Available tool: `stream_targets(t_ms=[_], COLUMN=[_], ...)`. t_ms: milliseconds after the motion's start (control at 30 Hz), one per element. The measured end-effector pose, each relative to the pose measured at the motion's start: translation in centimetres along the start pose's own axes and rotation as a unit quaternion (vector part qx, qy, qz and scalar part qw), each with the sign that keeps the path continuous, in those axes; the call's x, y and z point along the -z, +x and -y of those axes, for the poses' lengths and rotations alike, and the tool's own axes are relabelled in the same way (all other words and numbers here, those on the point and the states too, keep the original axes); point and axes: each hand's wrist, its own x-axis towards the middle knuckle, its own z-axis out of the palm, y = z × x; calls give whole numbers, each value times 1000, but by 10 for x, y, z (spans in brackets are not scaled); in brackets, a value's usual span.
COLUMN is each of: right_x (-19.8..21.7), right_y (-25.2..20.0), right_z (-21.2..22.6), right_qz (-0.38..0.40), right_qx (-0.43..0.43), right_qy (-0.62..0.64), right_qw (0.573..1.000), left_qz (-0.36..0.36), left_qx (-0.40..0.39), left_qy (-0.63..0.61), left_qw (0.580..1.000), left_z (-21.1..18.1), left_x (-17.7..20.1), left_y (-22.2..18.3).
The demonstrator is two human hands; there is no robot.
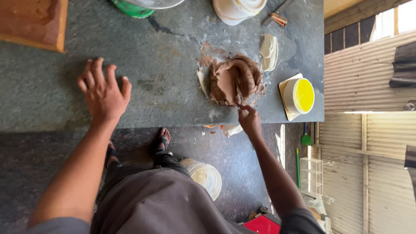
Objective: The person mixes cocoa powder into a mound of frosting on a counter using a spatula.
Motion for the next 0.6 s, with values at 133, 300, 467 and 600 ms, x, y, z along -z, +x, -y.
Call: stream_targets(t_ms=[133,300,467,600], right_x=[-10,-43,-7,120], right_y=[-39,-2,-12,-1], right_z=[10,-9,5,-65], right_qz=[94,-73,250,337], right_qx=[-88,105,-199,-161], right_qy=[198,-18,265,102], right_qw=[972,992,910,922], left_qz=[-1,-14,-8,11], left_qx=[6,5,1,-6], left_qy=[5,21,16,41], left_qw=[1000,1000,1000,999], left_z=[-4,4,-1,-2], left_x=[-1,-2,1,-3], left_y=[2,8,1,4])
